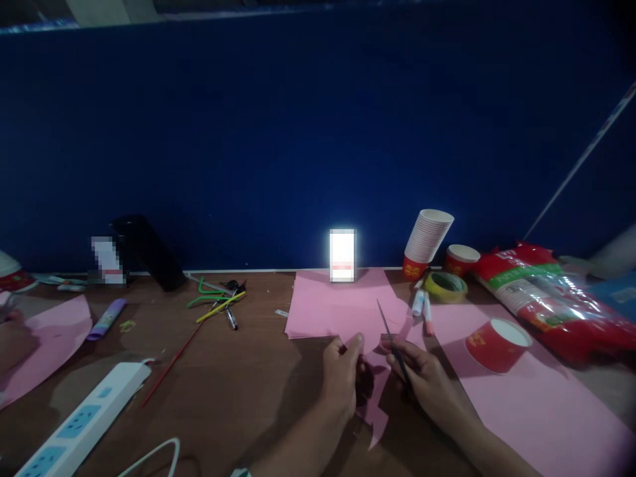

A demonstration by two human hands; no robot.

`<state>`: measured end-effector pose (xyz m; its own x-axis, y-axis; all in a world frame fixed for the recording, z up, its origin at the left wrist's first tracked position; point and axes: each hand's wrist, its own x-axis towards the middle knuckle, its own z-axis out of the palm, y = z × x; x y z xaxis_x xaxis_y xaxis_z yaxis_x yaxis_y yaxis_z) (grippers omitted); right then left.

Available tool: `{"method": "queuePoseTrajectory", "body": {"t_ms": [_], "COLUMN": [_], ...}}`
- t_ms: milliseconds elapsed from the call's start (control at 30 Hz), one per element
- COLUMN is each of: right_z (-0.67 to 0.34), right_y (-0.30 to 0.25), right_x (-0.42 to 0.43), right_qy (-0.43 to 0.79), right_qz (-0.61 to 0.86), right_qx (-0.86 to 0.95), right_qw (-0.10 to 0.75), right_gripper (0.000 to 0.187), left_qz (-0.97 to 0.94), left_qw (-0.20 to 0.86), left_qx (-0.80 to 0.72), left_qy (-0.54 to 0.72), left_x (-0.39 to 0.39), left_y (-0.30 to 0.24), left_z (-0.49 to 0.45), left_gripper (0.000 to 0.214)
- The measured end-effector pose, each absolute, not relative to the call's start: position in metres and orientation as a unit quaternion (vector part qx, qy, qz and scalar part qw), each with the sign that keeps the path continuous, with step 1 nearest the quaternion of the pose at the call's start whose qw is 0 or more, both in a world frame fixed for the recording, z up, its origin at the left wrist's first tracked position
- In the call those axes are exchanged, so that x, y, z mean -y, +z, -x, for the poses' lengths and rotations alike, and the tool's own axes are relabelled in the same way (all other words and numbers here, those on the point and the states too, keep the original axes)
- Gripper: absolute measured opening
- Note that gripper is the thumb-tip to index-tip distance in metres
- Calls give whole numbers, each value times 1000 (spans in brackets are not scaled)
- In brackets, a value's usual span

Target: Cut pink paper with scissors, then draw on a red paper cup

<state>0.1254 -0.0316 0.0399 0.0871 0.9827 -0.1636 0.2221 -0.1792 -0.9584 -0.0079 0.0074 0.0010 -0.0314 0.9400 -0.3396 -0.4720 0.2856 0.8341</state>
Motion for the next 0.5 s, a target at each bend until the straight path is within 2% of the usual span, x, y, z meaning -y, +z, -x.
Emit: {"method": "queuePoseTrajectory", "body": {"t_ms": [167, 367, 500], "right_z": [-122, -119, -116], "right_y": [35, 35, 52], "right_x": [33, 35, 38], "right_qy": [486, 414, 389], "right_qz": [579, 589, 606], "right_qx": [503, 542, 556], "right_qw": [419, 434, 414], "right_gripper": [49, 42, 34], "left_qz": [-236, -227, -235], "left_qw": [631, 626, 620], "left_qx": [-495, -479, -481], "left_qy": [548, 572, 573], "left_x": [-9, -12, -12], "left_y": [2, -2, -2], "left_z": [9, 10, 10], "left_gripper": [40, 41, 40]}}
